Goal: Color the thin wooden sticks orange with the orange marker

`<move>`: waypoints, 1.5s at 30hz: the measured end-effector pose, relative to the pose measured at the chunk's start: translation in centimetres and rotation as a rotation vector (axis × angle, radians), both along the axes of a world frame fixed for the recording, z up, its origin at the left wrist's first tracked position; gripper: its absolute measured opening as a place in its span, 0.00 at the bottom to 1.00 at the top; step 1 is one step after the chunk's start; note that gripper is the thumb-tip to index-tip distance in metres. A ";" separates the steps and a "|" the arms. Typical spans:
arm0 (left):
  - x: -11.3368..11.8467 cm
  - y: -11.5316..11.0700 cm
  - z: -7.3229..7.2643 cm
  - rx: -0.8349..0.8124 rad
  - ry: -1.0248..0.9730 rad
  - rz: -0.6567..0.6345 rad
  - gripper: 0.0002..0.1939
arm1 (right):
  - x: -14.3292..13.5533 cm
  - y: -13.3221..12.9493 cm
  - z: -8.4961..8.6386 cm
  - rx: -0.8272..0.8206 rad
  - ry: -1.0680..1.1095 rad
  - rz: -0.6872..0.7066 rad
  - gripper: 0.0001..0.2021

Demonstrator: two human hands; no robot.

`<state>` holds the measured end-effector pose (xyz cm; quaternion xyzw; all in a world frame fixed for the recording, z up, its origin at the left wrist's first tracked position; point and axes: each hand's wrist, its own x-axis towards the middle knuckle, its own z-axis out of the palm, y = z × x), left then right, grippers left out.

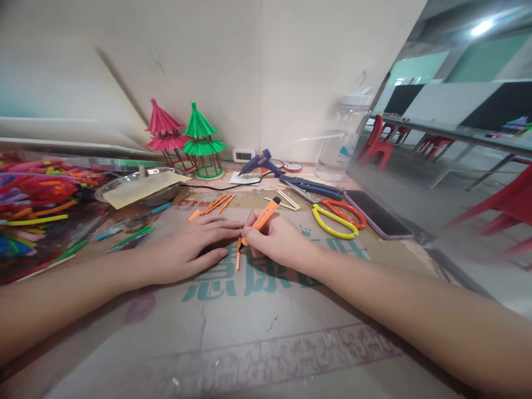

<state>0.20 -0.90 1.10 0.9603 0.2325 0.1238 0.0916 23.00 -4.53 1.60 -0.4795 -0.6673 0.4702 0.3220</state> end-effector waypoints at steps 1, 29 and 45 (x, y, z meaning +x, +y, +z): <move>0.0 0.0 0.0 0.001 -0.003 0.004 0.21 | 0.0 0.0 0.0 0.005 -0.001 -0.013 0.06; 0.0 -0.1 0.1 -0.013 0.006 0.012 0.21 | 0.1 0.1 0.1 -0.018 -0.004 0.007 0.06; 0.1 0.0 0.1 -0.004 0.020 -0.003 0.22 | 0.2 -0.5 0.6 -0.059 0.018 0.172 0.05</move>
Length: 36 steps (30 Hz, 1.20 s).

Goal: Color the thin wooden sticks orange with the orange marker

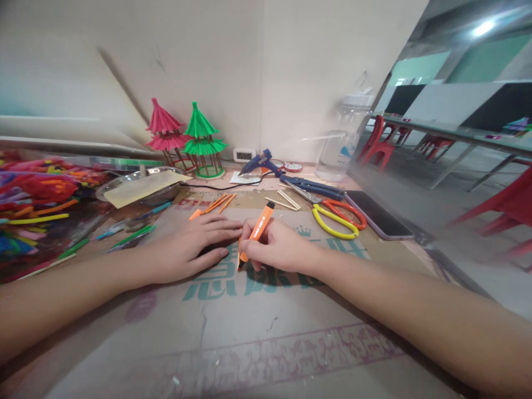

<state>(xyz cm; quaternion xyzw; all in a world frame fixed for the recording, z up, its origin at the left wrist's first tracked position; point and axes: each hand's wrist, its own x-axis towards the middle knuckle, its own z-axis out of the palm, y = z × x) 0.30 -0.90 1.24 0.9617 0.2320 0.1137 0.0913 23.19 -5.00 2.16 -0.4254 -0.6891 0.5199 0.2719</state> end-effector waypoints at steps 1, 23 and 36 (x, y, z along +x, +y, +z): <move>0.0 0.0 0.0 0.000 0.000 0.000 0.22 | 0.0 0.0 0.0 -0.003 0.003 0.007 0.05; -0.2 0.1 -0.3 0.051 0.027 0.004 0.23 | 0.0 0.5 -0.4 0.073 -0.005 -0.169 0.06; -0.1 0.1 -0.3 0.039 0.036 0.004 0.23 | 0.0 0.2 -0.3 0.039 0.003 -0.086 0.05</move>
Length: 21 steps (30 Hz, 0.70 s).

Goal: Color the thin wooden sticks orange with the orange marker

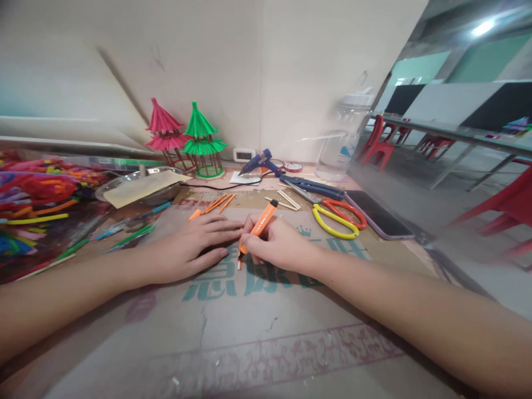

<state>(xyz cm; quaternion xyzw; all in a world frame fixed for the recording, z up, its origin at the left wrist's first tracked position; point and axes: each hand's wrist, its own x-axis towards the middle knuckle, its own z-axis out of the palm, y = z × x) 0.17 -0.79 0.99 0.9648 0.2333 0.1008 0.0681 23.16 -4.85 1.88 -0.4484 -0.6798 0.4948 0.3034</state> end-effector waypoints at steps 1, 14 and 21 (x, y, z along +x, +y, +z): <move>0.0 0.0 0.0 -0.001 -0.009 0.002 0.23 | 0.0 0.1 -0.1 0.010 -0.001 -0.029 0.05; -0.1 0.1 -0.1 0.013 -0.019 -0.015 0.23 | 0.0 0.0 0.3 -0.018 -0.003 0.037 0.05; 0.0 -0.1 0.0 0.022 -0.008 -0.009 0.23 | -0.1 0.3 -0.3 0.037 -0.011 -0.077 0.06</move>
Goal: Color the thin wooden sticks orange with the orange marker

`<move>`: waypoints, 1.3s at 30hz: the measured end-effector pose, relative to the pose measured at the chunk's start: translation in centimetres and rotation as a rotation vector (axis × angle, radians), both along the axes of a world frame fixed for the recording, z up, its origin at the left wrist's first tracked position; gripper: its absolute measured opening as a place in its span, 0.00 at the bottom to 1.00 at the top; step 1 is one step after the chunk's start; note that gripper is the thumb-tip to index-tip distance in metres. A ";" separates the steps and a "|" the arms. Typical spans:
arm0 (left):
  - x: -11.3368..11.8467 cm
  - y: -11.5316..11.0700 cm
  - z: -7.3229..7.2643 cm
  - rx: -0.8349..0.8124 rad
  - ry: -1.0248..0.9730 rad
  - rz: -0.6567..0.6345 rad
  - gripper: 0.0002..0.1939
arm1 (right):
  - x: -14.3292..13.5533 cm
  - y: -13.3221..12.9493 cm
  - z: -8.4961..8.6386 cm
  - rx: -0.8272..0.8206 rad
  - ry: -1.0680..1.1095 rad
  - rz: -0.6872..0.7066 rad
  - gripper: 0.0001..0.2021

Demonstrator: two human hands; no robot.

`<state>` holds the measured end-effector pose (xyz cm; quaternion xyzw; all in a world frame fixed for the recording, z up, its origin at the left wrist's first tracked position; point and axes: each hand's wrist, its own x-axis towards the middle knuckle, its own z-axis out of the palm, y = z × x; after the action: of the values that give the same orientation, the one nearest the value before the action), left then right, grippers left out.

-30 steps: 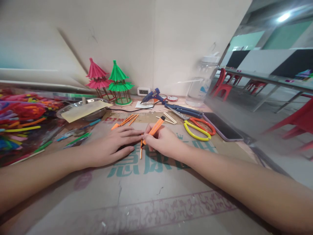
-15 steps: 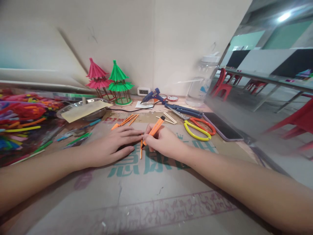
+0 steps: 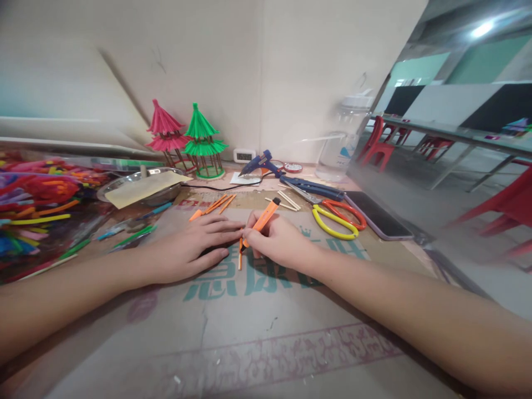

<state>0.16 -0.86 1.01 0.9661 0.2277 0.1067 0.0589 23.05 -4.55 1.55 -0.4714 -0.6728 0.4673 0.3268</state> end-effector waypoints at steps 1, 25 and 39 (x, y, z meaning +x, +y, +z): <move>0.0 0.0 0.0 0.000 0.007 0.001 0.23 | 0.0 0.0 0.0 -0.003 -0.001 0.005 0.06; -0.1 0.0 0.0 -0.024 0.001 -0.005 0.24 | 0.3 -0.4 0.7 -0.093 -0.008 0.130 0.05; 0.1 0.0 0.1 -0.016 0.000 -0.006 0.23 | 0.3 -0.5 0.6 -0.061 -0.001 0.139 0.05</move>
<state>0.25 -0.85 1.14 0.9663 0.2256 0.1047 0.0670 23.37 -5.01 2.12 -0.4333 -0.6895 0.5092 0.2786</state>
